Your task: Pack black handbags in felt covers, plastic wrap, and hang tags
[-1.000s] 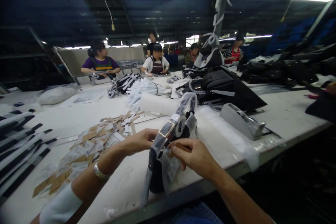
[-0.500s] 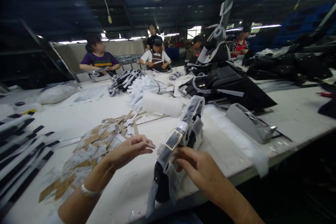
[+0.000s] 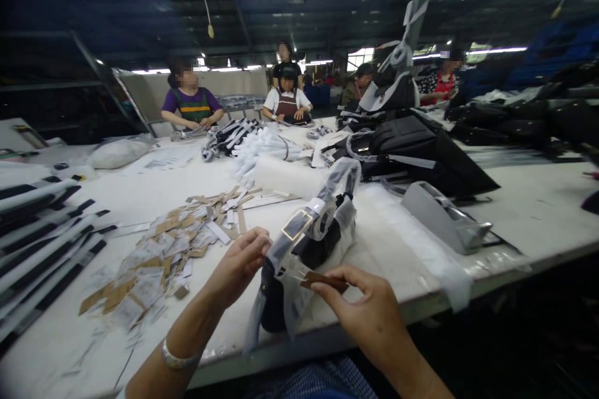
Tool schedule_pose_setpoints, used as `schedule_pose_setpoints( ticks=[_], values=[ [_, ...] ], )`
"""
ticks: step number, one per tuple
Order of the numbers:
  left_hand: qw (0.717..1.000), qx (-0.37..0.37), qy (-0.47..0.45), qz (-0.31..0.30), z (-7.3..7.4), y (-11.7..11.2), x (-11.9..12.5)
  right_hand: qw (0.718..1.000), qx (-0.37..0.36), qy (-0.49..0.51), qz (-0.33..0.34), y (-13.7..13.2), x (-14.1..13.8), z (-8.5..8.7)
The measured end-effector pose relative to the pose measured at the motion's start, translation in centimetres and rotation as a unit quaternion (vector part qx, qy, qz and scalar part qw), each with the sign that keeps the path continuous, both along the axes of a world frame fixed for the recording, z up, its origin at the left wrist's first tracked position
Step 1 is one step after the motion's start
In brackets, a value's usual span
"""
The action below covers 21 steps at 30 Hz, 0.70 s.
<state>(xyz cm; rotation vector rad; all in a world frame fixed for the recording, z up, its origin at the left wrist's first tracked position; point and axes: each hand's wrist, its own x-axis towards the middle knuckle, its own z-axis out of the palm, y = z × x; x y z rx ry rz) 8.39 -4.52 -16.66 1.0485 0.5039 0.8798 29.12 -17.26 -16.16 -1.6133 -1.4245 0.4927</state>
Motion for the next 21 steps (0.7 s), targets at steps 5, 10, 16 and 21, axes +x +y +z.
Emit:
schedule_pose_setpoints(
  ticks=[5, 10, 16, 21],
  values=[
    [0.999, 0.024, 0.046, 0.002, 0.2, -0.3, 0.9, 0.989, -0.030, 0.100, 0.101, 0.7, -0.5, -1.5],
    [0.996, 0.042, 0.078, 0.011, 1.0, -0.3, 1.0, 0.978, -0.023, 0.162, 0.126, 2.1, -1.3, -2.8],
    [0.994, 0.039, 0.085, 0.048, 1.5, 0.2, 0.8, 0.983, 0.085, 0.133, 0.093, 1.9, -0.9, -3.6],
    [0.995, 0.022, 0.058, 0.077, 1.3, 0.4, 0.6, 0.987, 0.106, 0.081, 0.093, 1.1, -0.8, -5.4]
  ],
)
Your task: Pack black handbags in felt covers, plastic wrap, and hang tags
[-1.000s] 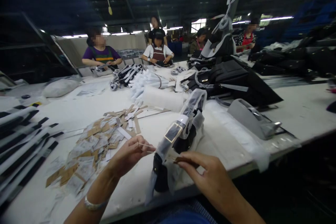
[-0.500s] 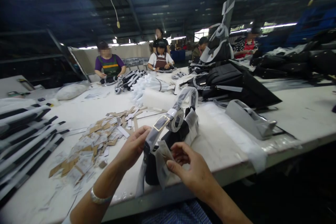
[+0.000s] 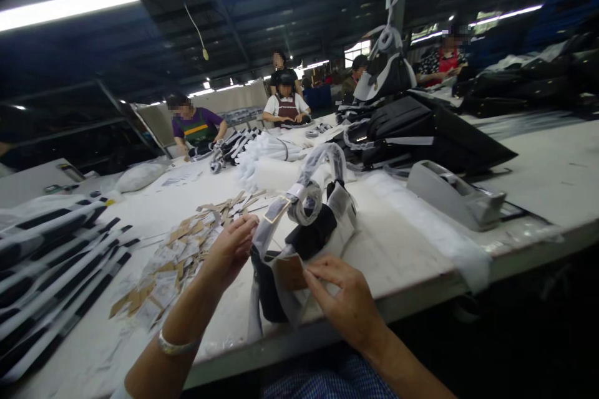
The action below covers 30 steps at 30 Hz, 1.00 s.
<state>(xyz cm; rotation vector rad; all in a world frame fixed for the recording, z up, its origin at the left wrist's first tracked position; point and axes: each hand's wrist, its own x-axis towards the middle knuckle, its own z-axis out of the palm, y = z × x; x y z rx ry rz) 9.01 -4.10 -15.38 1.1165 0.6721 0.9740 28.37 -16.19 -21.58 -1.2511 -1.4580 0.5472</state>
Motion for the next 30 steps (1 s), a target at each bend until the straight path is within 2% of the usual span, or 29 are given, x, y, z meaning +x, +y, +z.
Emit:
schedule_pose_setpoints(
  ticks=[6, 10, 14, 16, 20, 23, 26, 28, 30],
  values=[
    [0.999, -0.021, -0.024, -0.005, -0.2, -0.6, 0.2, 0.999, -0.033, 0.032, 0.014, -0.6, -1.0, -1.3],
    [0.999, -0.026, -0.038, 0.007, 0.0, -0.7, -0.1, 0.997, -0.043, 0.037, -0.056, -0.3, -2.0, -1.7],
    [0.997, -0.027, -0.062, 0.027, 0.2, -1.1, -1.0, 0.991, 0.037, 0.015, -0.128, -0.8, -1.6, -2.4],
    [0.996, -0.028, -0.077, 0.033, 0.0, -1.6, -1.6, 0.986, 0.098, 0.013, -0.133, -1.3, -1.2, -2.3],
    [0.994, -0.017, -0.096, 0.057, -0.8, -2.2, -2.3, 0.983, 0.175, 0.030, -0.049, -1.9, -0.5, -0.2],
    [0.993, 0.013, -0.081, 0.086, -1.6, -2.3, -2.0, 0.982, 0.189, 0.007, 0.024, -1.3, -0.4, 2.4],
    [0.993, 0.059, -0.057, 0.087, -2.1, -2.2, -1.6, 0.973, 0.200, -0.029, 0.109, -0.1, -0.7, 4.7],
    [0.991, 0.093, -0.060, 0.073, -2.1, -2.0, -1.5, 0.969, 0.201, -0.064, 0.131, 1.0, -1.1, 6.1],
    [0.988, 0.122, -0.078, 0.051, -1.9, -2.0, -1.6, 0.968, 0.194, -0.104, 0.117, 2.0, -1.6, 7.2]
  ],
)
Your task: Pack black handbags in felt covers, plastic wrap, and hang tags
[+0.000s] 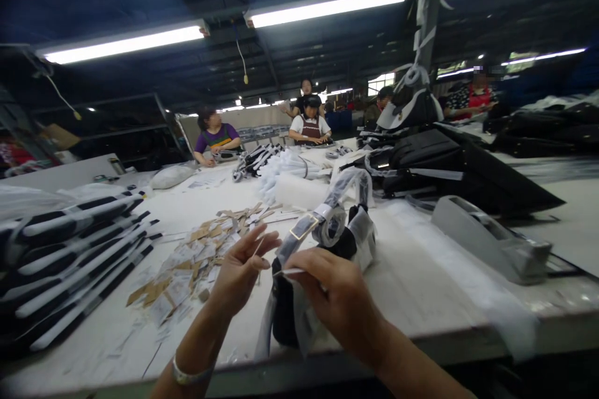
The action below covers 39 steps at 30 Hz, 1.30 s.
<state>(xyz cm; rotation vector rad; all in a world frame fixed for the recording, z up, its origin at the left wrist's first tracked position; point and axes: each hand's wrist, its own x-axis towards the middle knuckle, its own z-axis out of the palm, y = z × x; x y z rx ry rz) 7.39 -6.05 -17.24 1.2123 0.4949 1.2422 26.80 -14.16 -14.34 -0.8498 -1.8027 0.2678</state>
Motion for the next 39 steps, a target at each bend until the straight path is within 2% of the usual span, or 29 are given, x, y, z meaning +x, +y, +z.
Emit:
schedule_pose_setpoints(
  ticks=[3, 7, 9, 12, 15, 18, 22, 25, 28, 33, 37, 39],
  values=[
    [0.999, 0.039, -0.003, -0.032, 0.6, -0.2, -0.3, 0.999, -0.013, -0.043, -0.030, 1.2, -0.7, 1.7],
    [0.994, 0.072, 0.067, -0.048, 2.0, -1.1, -0.3, 0.990, -0.058, -0.124, -0.042, 1.9, -1.3, 3.5],
    [0.987, 0.103, 0.121, -0.009, 2.9, -1.7, -0.2, 0.981, -0.067, -0.175, -0.059, 2.1, -1.5, 4.0],
    [0.962, 0.191, 0.181, 0.070, 4.0, -2.3, -0.3, 0.972, -0.073, -0.219, -0.053, 2.5, -1.4, 4.5],
    [0.944, 0.250, 0.199, 0.084, 4.4, -2.5, -0.4, 0.965, -0.073, -0.249, -0.034, 2.9, -1.1, 4.8],
    [0.957, 0.219, 0.177, 0.068, 4.1, -2.5, -0.2, 0.957, -0.061, -0.280, -0.041, 3.1, -0.8, 5.2],
    [0.990, 0.106, 0.097, 0.013, 3.1, -2.5, 0.6, 0.945, -0.069, -0.313, -0.060, 3.3, -0.7, 5.4],
    [0.984, 0.122, 0.119, 0.055, 2.8, -2.7, 1.0, 0.952, -0.079, -0.291, -0.052, 3.6, -0.7, 5.2],
    [0.953, 0.198, 0.203, 0.110, 3.2, -2.9, 0.7, 0.965, -0.107, -0.240, -0.026, 3.6, -0.8, 5.1],
    [0.896, 0.302, 0.288, 0.151, 3.9, -3.0, -0.4, 0.971, -0.164, -0.171, 0.042, 3.2, -0.9, 5.3],
    [0.871, 0.343, 0.313, 0.158, 3.8, -3.0, -0.5, 0.958, -0.233, -0.089, 0.144, 2.7, -0.7, 5.8],
    [0.858, 0.364, 0.327, 0.155, 3.8, -3.2, -0.3, 0.947, -0.271, -0.058, 0.162, 2.5, -0.6, 6.2]
  ],
)
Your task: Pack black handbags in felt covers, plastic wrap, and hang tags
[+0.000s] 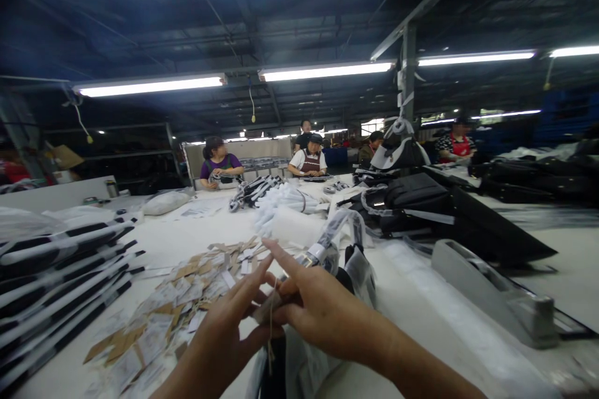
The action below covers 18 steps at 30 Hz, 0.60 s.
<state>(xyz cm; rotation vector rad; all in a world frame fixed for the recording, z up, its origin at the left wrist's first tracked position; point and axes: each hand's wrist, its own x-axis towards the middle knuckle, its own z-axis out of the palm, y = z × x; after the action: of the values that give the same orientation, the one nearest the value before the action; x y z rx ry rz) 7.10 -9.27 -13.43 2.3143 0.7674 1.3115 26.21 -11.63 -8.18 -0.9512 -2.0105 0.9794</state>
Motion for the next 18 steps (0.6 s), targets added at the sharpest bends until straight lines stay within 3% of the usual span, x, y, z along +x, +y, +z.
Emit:
schedule_pose_setpoints(
  ticks=[3, 8, 12, 16, 18],
  values=[
    [0.999, 0.029, 0.024, -0.001, 0.0, -0.4, 0.2, 0.999, -0.032, 0.017, -0.004, -0.1, 0.3, 0.3],
    [0.998, 0.041, -0.018, 0.037, -0.1, -1.3, 0.5, 0.991, -0.072, 0.100, 0.051, -0.2, 0.5, -0.1],
    [0.991, 0.006, -0.097, 0.095, -0.6, -2.1, 0.8, 0.968, -0.125, 0.216, -0.015, -0.5, 0.3, -0.7],
    [0.970, -0.054, -0.183, 0.150, -1.8, -2.9, 0.8, 0.969, -0.090, 0.207, -0.102, -1.0, 0.2, -1.7],
    [0.965, -0.083, -0.195, 0.153, -2.7, -3.3, 0.7, 0.984, -0.008, 0.143, -0.102, -1.1, 0.3, -2.4]
  ],
)
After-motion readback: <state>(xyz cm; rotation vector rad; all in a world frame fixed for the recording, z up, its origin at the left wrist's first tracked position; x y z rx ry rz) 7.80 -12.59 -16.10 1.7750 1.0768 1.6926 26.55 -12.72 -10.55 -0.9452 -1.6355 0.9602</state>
